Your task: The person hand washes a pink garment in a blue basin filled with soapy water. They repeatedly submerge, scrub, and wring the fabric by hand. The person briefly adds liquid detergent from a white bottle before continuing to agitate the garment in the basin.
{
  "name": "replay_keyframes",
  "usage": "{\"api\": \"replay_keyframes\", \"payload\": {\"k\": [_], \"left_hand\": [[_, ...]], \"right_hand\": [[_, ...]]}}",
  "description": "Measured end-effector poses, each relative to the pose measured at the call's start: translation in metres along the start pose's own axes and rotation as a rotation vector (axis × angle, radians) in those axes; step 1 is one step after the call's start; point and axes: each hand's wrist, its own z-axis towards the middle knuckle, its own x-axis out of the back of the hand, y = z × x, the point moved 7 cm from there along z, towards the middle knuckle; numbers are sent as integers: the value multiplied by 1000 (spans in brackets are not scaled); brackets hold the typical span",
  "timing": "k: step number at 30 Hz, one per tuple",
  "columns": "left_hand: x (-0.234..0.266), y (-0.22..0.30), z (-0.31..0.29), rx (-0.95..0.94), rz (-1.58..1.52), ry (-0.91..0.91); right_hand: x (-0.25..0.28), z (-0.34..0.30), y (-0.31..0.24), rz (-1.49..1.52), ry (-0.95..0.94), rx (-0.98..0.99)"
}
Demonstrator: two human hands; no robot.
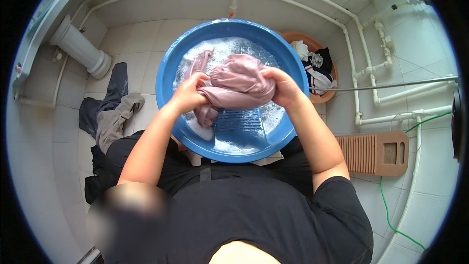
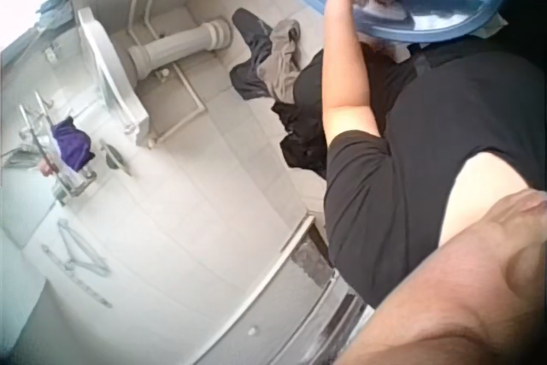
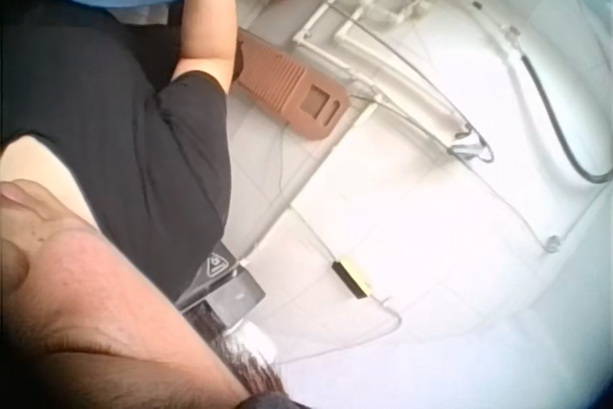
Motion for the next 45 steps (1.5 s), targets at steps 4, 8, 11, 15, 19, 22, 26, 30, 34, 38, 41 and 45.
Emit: {"api": "replay_keyframes", "payload": {"k": [4, 8, 11, 15, 19, 22, 26, 30, 34, 38, 41, 45], "left_hand": [[-12, -2, 26, -170, -558, -166], [-39, 0, 60, -367, -58, 86], [-91, 9, 58, -252, 89, -293], [-82, 10, 30, -53, 131, -270], [-88, 20, -38, -475, 483, 42], [-101, 38, -54, -605, 614, 152], [-100, 4, 15, -170, 548, 128], [-91, -4, 62, -31, 656, 149], [-95, -4, 45, -143, 304, 19], [-106, 41, -33, -613, 480, 222], [-113, 27, -8, -492, 500, 134], [-94, -8, 61, -98, 420, 76]], "right_hand": [[-2, 1, 52, 41, 6, -311], [43, 11, 74, -658, 130, -390], [75, 20, 60, -822, 192, -229], [58, -11, 16, -1429, 633, 242], [-36, -53, 62, -1849, 274, 593], [-20, -55, 89, -1868, 293, 647], [33, 10, 76, -1750, 360, 357], [72, 44, 53, -1638, 586, 57], [65, 12, 57, -1779, 573, 311], [20, -42, 75, -1871, 338, 560], [17, -23, 71, -2021, 202, 245], [65, 38, 53, -1575, 430, 14]]}}
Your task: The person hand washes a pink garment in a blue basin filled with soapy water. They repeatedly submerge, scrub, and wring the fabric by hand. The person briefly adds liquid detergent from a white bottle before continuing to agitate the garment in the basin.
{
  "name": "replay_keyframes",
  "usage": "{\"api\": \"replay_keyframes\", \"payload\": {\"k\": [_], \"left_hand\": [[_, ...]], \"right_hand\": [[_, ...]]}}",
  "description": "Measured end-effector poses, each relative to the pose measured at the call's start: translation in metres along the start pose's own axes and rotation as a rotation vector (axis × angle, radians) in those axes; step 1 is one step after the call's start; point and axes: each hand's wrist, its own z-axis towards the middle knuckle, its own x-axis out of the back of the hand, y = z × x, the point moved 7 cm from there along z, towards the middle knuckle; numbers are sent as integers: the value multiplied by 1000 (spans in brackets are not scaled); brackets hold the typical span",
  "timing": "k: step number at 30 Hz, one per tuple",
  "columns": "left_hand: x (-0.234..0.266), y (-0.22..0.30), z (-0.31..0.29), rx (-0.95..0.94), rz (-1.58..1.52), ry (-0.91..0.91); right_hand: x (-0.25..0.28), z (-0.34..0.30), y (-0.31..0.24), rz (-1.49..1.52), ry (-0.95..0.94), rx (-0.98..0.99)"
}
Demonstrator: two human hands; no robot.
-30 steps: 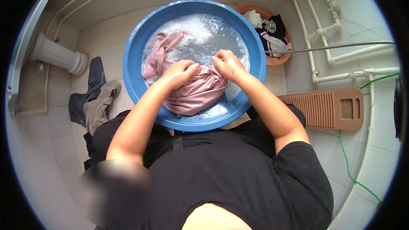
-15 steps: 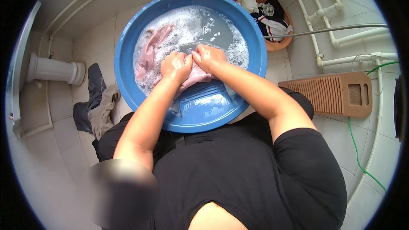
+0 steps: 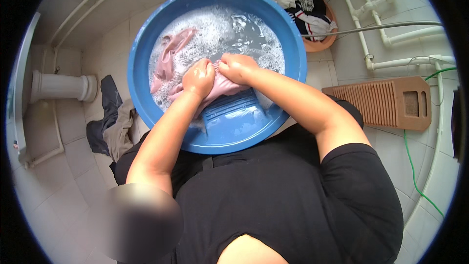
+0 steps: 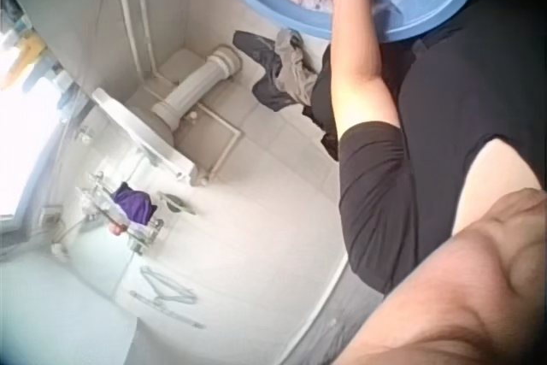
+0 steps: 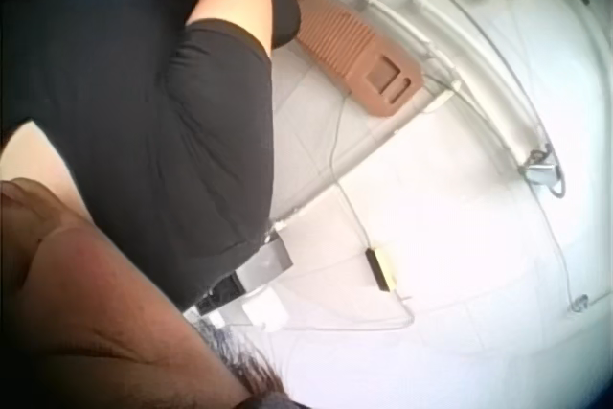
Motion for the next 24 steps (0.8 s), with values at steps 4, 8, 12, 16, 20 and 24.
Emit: {"api": "replay_keyframes", "payload": {"k": [4, 8, 12, 16, 20, 24], "left_hand": [[2, -10, 9, -3, 180, 84], [19, 21, -49, -232, -241, 70], [11, 42, -74, -388, 9, 231], [0, -14, -15, -142, -3, 267], [-5, -18, 3, -71, 35, -47], [20, 26, -79, -225, -169, 115]], "right_hand": [[6, 0, 7, -223, 265, -34], [9, -63, -21, -44, 276, 318], [6, -91, -42, -185, 276, 495], [-9, -10, -19, -22, -11, 53], [11, -18, -10, -284, 266, -65], [9, -77, -24, -68, 185, 191]]}}
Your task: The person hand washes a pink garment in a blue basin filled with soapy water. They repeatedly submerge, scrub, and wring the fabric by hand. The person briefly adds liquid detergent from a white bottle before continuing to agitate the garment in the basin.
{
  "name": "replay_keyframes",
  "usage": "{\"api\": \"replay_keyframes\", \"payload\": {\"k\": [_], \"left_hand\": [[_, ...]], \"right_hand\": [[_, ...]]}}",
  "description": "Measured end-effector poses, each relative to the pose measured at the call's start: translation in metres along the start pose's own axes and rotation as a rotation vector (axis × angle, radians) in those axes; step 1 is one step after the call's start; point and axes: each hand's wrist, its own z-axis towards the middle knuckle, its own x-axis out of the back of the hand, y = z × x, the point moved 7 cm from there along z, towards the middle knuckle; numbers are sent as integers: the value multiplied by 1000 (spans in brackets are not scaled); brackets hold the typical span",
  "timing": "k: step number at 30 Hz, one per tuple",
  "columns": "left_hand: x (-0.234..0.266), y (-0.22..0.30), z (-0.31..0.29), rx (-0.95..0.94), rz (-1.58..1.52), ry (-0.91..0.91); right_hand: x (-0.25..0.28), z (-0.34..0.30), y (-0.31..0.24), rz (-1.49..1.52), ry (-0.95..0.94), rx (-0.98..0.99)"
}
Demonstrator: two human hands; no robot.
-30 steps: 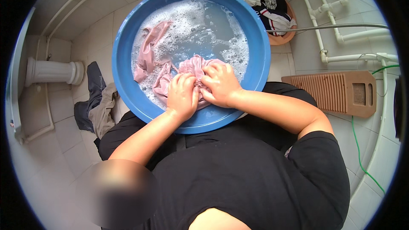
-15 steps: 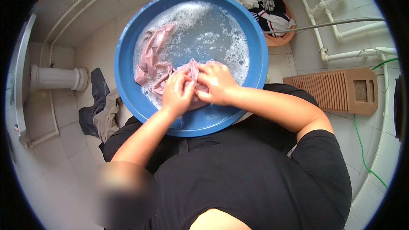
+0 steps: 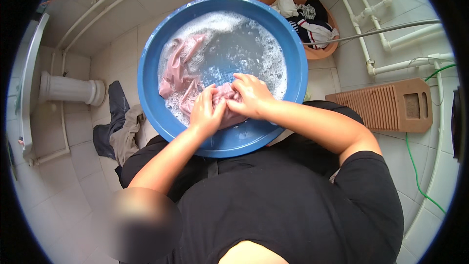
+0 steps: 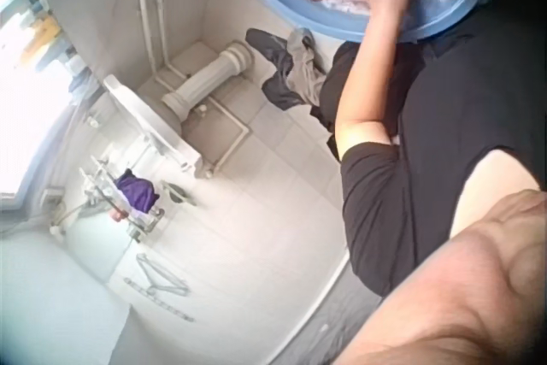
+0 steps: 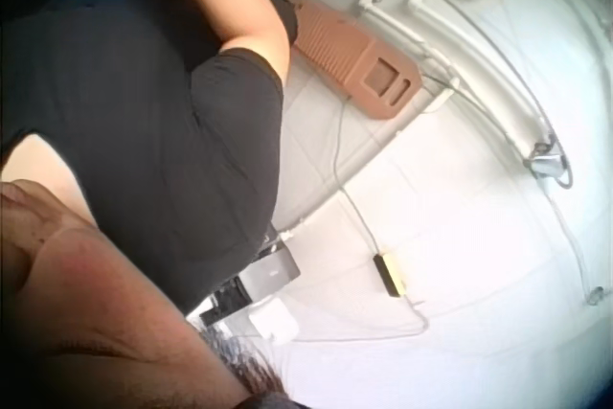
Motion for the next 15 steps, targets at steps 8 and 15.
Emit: {"api": "replay_keyframes", "payload": {"k": [8, 15], "left_hand": [[-10, -39, 39, 208, 165, -16], [-2, -23, 10, 103, -99, 68]], "right_hand": [[-28, 55, 19, 20, -88, -112], [-6, 15, 6, -59, 129, -77]]}}
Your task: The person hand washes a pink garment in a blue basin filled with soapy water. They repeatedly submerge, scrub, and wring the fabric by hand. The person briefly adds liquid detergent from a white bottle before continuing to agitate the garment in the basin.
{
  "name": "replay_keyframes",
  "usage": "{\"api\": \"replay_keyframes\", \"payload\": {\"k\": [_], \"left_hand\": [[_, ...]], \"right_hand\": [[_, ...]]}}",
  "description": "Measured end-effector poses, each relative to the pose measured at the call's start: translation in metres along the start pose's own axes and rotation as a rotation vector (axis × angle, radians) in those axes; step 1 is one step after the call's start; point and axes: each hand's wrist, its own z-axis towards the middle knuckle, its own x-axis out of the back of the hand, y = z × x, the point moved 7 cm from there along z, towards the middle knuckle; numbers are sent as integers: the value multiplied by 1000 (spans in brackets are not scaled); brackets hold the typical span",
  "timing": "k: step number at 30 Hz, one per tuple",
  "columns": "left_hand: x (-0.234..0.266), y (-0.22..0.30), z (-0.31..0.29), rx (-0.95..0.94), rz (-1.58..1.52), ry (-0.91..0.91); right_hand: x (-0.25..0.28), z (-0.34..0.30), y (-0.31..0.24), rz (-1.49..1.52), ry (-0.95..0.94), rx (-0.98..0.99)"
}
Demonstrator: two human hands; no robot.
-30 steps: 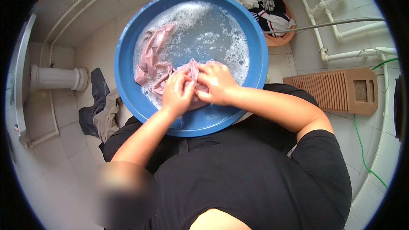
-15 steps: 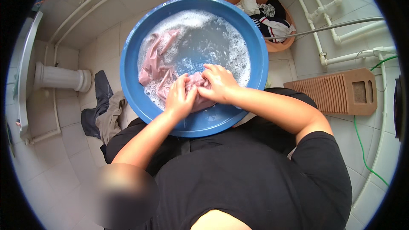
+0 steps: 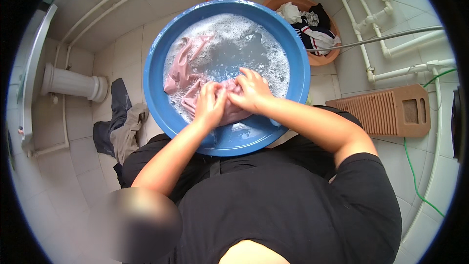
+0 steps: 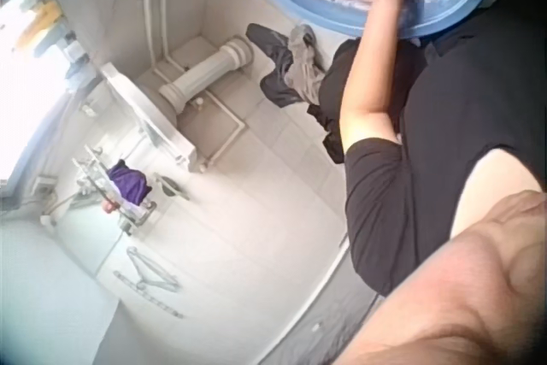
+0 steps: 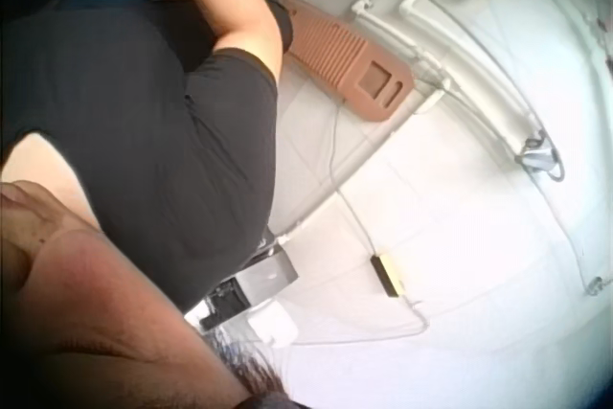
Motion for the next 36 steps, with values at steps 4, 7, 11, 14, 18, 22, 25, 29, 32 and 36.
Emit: {"api": "replay_keyframes", "payload": {"k": [4, 7, 11, 14, 18, 22, 25, 29, 32, 36], "left_hand": [[0, 45, -43, -292, 219, 79], [-13, 14, -11, -131, 279, 43], [-9, -17, 39, 145, 407, 84], [-9, -15, 35, 156, 299, -26], [9, 26, -34, -104, 103, 32], [0, 52, -46, -176, 194, 81], [-8, 31, -21, -150, 92, 88], [-16, -2, 4, -103, -49, -4], [-19, -19, 14, -75, -111, -55], [-16, -25, 24, -63, -123, -30]], "right_hand": [[29, -51, -34, 45, 150, 484], [-5, -18, -23, -54, 44, 483], [-26, 37, 12, 30, -199, -122], [-20, 33, 16, -110, -137, -172], [18, -29, -21, 50, -137, 105], [15, -45, -30, 71, 86, 469], [5, -23, -36, 68, 75, 573], [-17, 3, -25, 167, 6, 562], [-29, 17, -24, 234, -120, 472], [-41, 27, -14, 158, -121, 344]]}}
